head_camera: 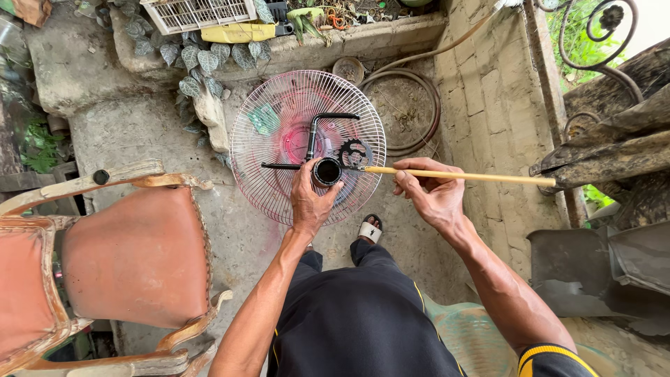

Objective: The person paints a bicycle sprocket and handlebar black using a brush, dipping the brush into a paint can held in the other hand. The painted parts rest on a wire fan guard on the ground, and the person turns the sprocket to coat different sides before setting the brush and can on a ledge.

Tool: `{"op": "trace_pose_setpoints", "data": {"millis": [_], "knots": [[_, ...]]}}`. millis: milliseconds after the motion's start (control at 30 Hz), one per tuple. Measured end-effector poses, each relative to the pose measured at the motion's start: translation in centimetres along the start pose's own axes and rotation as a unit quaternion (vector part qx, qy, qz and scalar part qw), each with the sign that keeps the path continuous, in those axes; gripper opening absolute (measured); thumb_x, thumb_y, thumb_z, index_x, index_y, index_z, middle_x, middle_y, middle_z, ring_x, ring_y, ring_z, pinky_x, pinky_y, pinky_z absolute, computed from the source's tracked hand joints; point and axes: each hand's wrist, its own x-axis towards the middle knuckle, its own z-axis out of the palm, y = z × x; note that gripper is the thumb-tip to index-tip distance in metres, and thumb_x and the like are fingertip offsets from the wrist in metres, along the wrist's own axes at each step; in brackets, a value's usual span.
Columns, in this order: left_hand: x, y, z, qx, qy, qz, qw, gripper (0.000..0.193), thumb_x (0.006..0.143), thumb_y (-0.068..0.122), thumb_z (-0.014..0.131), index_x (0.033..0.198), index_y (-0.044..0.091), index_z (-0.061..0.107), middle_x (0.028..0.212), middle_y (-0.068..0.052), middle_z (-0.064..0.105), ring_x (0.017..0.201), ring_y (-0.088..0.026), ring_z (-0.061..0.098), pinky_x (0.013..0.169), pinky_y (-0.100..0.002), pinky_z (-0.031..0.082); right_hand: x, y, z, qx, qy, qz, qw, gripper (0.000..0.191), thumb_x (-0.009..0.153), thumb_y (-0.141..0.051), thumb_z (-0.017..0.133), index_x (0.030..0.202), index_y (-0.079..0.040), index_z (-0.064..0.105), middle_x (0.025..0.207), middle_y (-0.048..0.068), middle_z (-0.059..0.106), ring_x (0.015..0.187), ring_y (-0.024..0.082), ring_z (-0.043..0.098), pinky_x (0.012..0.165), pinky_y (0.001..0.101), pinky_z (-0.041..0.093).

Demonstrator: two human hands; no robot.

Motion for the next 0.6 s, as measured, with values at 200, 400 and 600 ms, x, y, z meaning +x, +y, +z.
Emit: {"op": "trace_pose_setpoints", "data": {"millis": [200,400,600], "knots": [[-0.1,0.0,0.6,0.028,-0.001,0.033,0.999,0.068,0.075,0.020,0.091,0.131,0.005,0.056,0.118,-0.013,0.067,0.115,-0.031,0.062,0.103,-0.045,0.047,1.2,-1.5,2.0,-0.137,-0.021,-0.083,0.987,0.016,0.095,-0.009,0.073,0.106,0.002,0.076,0.080,0.008,0.076,0.066,0.009,0.072,0.055,0.0220,0.057],[-0.5,0.4,0.7,0.012,0.003,0.037,0.999,0.069,0.076,0.021,0.090,0.133,0.006,0.056,0.118,-0.012,0.067,0.116,-0.031,0.062,0.102,-0.044,0.050,1.3,-1.4,3.3,-0.213,-0.015,-0.124,0.969,0.012,0.091,-0.008,0.077,0.102,-0.001,0.078,0.074,0.007,0.075,0.059,0.008,0.066,0.053,0.0230,0.054],[-0.7,0.7,0.6,0.012,-0.023,0.031,0.999,0.067,0.076,0.021,0.090,0.133,0.007,0.056,0.118,-0.011,0.068,0.114,-0.030,0.064,0.100,-0.044,0.051,1.2,-1.2,3.7,-0.208,-0.023,-0.103,0.972,0.014,0.091,-0.007,0.076,0.103,-0.001,0.078,0.074,0.007,0.075,0.058,0.006,0.065,0.051,0.0228,0.053]]}}
